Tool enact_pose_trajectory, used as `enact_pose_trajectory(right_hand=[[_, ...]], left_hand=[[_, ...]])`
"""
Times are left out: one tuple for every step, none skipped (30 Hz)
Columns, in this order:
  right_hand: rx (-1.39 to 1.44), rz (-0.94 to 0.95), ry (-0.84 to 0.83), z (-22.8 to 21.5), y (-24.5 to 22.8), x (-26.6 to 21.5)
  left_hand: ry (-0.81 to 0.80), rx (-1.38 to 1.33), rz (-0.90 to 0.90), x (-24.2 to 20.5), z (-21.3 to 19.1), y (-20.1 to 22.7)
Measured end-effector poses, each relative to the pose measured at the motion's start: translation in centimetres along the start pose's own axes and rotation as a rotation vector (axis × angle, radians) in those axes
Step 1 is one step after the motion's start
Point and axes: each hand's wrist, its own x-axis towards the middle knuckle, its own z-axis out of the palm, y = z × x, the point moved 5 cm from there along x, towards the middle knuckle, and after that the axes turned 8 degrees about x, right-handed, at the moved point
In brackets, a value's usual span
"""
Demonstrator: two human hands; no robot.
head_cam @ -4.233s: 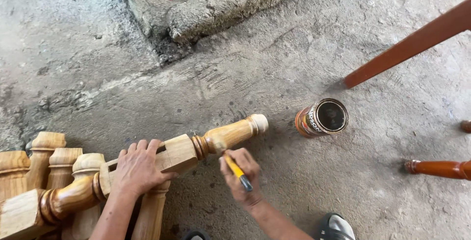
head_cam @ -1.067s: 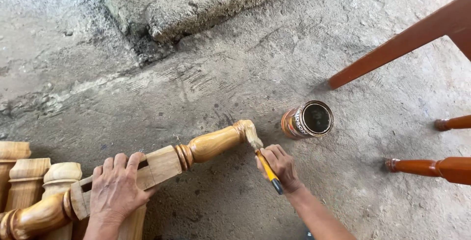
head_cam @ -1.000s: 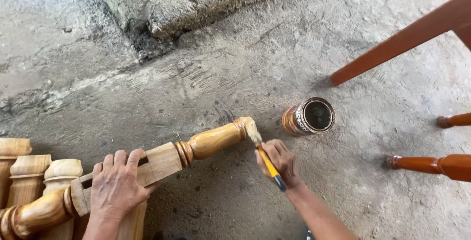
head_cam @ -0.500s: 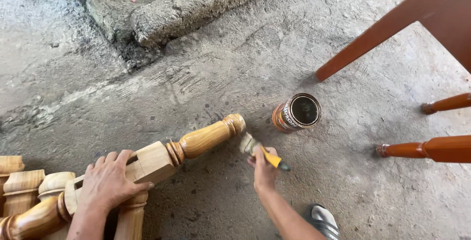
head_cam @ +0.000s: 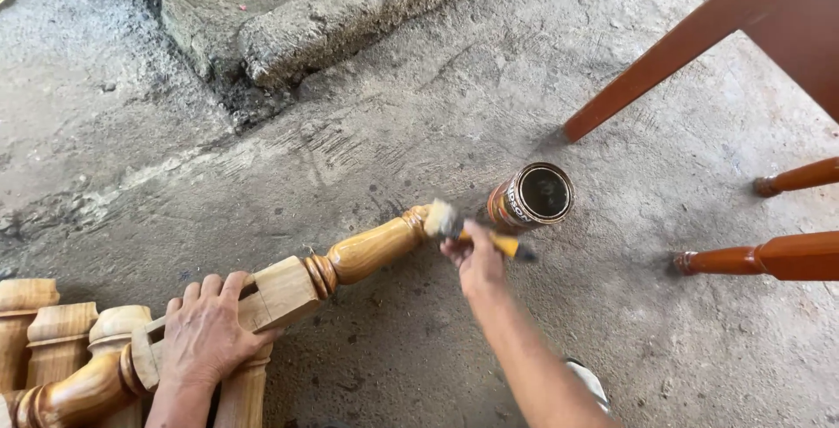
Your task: Staining or varnishing carved wooden furniture legs using a paint brush.
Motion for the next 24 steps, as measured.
enact_pose_trajectory(right_hand=[[0.01,0.083,0.154,-2.5,1.7,-0.4],[0.021,0.168,0.307,-5.1,3.4,-1.0],[0.017,0.171,0.307,-6.4,4.3,-1.2],[0.013,0.182,0.346,-7.9,5.1,-1.5],[0.011,0.195,0.39,-9.4,5.9,-1.8],[0.008,0.198,0.395,-9.2,5.7,-1.5],[-0.008,0.152,0.383,-8.5,5.5,-0.8],[-0.024,0.106,0.372,-7.9,5.2,0.0],[-0.021,0.108,0.374,-4.9,3.4,-0.7],[-0.23,-0.024,0.341,-1.6,0.8,-1.2],[-0.44,-0.157,0.303,1.7,-1.7,-1.9],[-0.439,-0.155,0.304,2.5,-2.4,-1.4],[-0.501,-0.115,0.145,4.2,-2.8,-0.5],[-0.56,-0.074,-0.015,6.0,-3.3,0.2],[-0.56,-0.075,-0.02,5.4,-3.3,0.7],[-0.889,-0.272,-0.226,6.3,-3.7,0.8],[-1.209,-0.475,-0.436,7.0,-3.5,0.6],[-1.208,-0.476,-0.442,7.0,-4.3,-0.3],[-1.245,-0.437,-0.598,7.2,-4.4,-1.6],[-1.277,-0.394,-0.755,7.2,-4.5,-3.0],[-1.279,-0.389,-0.766,7.8,-5.2,-3.6],[-1.421,-0.318,-0.616,7.8,-5.9,-3.6],[-1.552,-0.244,-0.452,7.5,-6.7,-3.8],[-1.553,-0.24,-0.457,7.6,-6.5,-4.1]], left_hand=[[-0.006,-0.002,-0.005,0.3,0.0,-0.2],[-0.012,-0.003,-0.011,0.5,0.1,-0.3],[-0.016,-0.005,-0.013,0.4,0.3,-0.4],[-0.014,-0.011,-0.002,0.3,0.5,-0.4],[-0.015,-0.015,0.012,0.3,0.5,-0.3],[-0.022,-0.014,0.013,0.1,0.6,-0.1],[-0.021,-0.008,0.004,0.3,0.5,-0.1],[-0.02,-0.001,-0.004,0.4,0.4,-0.2],[-0.021,0.003,-0.004,0.2,0.5,-0.1],[-0.016,0.005,-0.011,0.2,0.5,-0.1],[-0.012,0.003,-0.019,-0.1,0.7,0.0],[-0.013,0.006,-0.019,-0.4,0.6,0.1],[0.021,0.021,-0.013,-0.7,0.3,0.3],[0.055,0.037,-0.007,-1.0,0.0,0.5],[0.058,0.035,-0.011,-1.4,0.1,0.7],[0.075,0.042,-0.014,-1.8,0.1,0.8],[0.091,0.049,-0.02,-2.2,0.2,0.9],[0.092,0.048,-0.025,-2.4,0.6,1.0],[0.145,0.07,-0.025,-2.8,0.9,1.2],[0.197,0.092,-0.025,-3.2,1.2,1.4],[0.191,0.088,-0.035,-3.5,1.8,1.5],[0.242,0.153,-0.032,-4.0,2.1,1.7],[0.294,0.222,-0.023,-4.3,2.2,2.0],[0.29,0.223,-0.027,-4.9,1.8,2.2]])
